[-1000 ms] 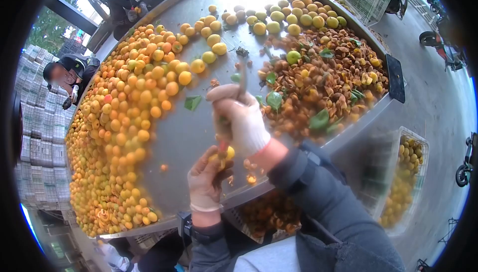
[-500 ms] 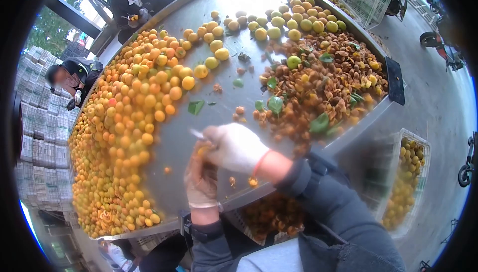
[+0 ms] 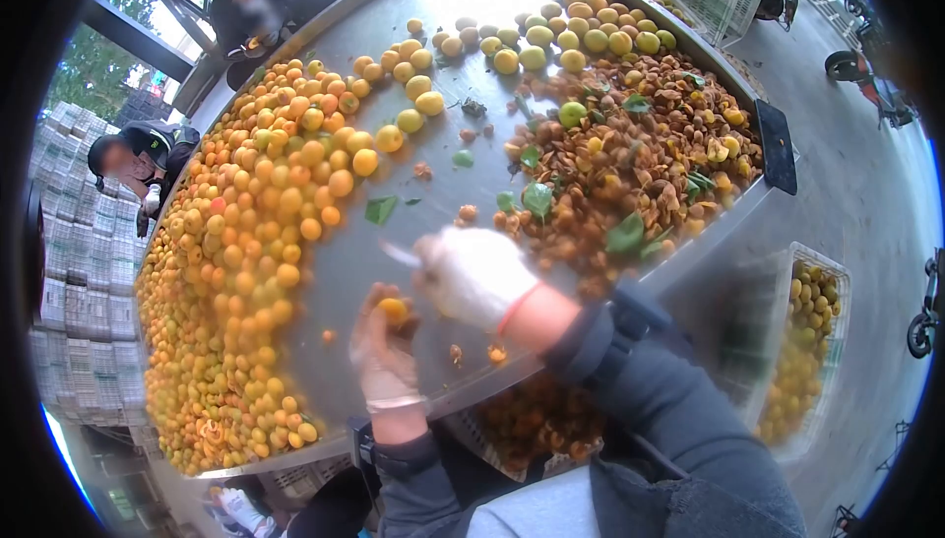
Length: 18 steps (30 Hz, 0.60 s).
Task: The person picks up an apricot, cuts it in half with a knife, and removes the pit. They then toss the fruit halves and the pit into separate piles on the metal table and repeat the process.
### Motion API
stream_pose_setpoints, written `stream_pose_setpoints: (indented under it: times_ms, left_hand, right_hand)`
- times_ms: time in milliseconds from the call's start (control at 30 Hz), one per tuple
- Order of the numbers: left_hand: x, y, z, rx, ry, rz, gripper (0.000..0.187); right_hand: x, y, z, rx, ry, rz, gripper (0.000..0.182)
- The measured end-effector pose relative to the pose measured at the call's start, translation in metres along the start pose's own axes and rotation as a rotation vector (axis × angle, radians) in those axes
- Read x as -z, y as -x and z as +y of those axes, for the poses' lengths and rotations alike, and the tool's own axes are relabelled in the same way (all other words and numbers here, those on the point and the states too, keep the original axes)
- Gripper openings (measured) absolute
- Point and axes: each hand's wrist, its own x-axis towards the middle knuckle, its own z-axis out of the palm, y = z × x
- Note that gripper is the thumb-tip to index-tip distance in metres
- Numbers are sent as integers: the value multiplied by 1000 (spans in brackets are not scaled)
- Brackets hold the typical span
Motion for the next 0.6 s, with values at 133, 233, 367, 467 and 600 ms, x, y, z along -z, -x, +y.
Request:
stream_pose_setpoints:
  times_ms: [133,233,367,467,600]
  left_hand:
    - [-6,-10,-9,-40,-924,6,25]
    - [-14,-12,-27,-420,-1696,-212,34]
    - [-11,-6,-12,-162,-1616,-176,34]
    - [-4,16,10,-97,-1226,-143,28]
    - [-21,87,38,-76,-1156,-532,29]
  right_hand:
    - [5,-1,20,-56,-102,374,30]
    - [17,-2,21,-13,-352,311,30]
    - [17,-4,27,84,-680,450,25]
    - [45,3,22,-305,-1227,189,20]
    - [50,0,30,-357,-1357,142,19]
